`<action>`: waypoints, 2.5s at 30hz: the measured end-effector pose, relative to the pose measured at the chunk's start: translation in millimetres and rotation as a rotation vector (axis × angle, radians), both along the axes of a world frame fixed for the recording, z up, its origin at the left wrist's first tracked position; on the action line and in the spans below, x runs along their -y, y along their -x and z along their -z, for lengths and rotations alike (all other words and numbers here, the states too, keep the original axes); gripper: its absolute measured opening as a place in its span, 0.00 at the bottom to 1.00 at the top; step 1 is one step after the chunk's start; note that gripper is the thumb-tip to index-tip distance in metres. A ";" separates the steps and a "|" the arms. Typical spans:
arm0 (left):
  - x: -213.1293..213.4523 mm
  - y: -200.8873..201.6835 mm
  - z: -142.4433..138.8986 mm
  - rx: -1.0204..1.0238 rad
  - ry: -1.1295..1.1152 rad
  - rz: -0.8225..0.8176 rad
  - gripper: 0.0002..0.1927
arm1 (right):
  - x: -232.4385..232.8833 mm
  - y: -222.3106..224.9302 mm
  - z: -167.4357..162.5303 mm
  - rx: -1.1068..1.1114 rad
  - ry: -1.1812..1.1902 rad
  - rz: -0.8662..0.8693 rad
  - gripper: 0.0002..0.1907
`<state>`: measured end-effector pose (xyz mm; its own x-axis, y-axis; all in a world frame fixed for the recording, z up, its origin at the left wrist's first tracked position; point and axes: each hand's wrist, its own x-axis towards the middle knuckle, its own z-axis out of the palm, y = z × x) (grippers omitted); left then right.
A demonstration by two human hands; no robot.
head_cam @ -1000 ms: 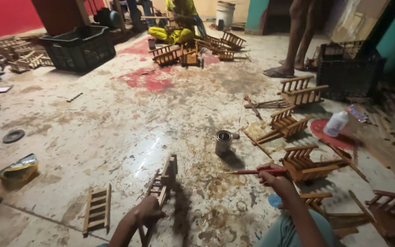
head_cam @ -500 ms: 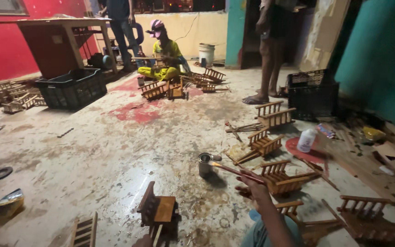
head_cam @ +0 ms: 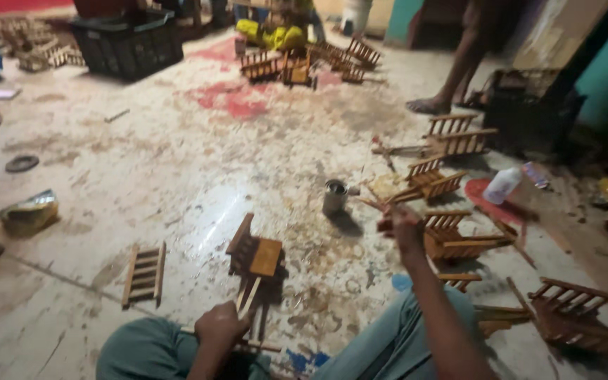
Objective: The person sits on the floor and uses a brush to apply a brown varnish or stain to miniature wooden chairs, working on one chair at a time. They rotate each chair to coat the seat, backrest and legs, dipping the brush into a can of finish between chairs.
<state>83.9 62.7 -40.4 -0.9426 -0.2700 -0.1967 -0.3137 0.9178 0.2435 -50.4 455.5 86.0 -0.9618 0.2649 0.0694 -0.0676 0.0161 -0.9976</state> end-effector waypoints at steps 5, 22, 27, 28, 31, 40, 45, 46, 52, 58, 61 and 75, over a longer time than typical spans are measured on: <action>5.5 15.5 12.5 0.034 -0.074 -0.044 0.29 | 9.7 50.2 9.3 0.037 -0.046 -0.141 0.22; 11.2 71.2 49.5 -0.034 -0.112 -0.108 0.22 | 0.6 249.3 83.3 -0.107 -0.538 -0.204 0.12; 13.5 87.1 49.5 -0.032 -0.132 -0.083 0.24 | -2.2 204.9 41.2 -0.167 -0.823 -0.109 0.16; 13.9 89.6 50.7 -0.048 -0.117 -0.062 0.24 | 1.4 198.8 35.7 -0.227 -0.935 -0.109 0.21; 13.8 89.9 53.8 -0.061 -0.091 -0.042 0.24 | 22.5 193.5 33.8 -0.331 -0.862 -0.072 0.07; 18.2 83.1 45.0 -0.058 -0.118 -0.039 0.24 | 39.5 213.5 43.9 -0.462 -0.986 -0.339 0.10; 16.5 86.6 46.7 -0.057 -0.096 -0.035 0.24 | 12.5 199.1 32.6 -0.210 -0.891 -0.344 0.14; 16.8 87.1 47.6 -0.060 -0.095 -0.024 0.24 | 7.2 197.2 29.1 -0.208 -0.850 -0.371 0.14; 18.1 86.2 48.7 -0.080 -0.105 -0.011 0.24 | -14.8 194.0 18.1 -0.225 -0.967 -0.303 0.15; 18.3 89.9 46.9 -0.025 -0.119 -0.028 0.25 | -15.2 210.8 37.2 -0.225 -0.976 -0.133 0.13; 18.2 90.7 46.7 -0.028 -0.126 -0.036 0.25 | -10.5 225.6 47.8 -0.211 -0.902 -0.117 0.10; 14.9 92.0 50.3 -0.031 -0.107 -0.014 0.24 | 10.8 242.6 75.3 -0.396 -0.852 -0.245 0.10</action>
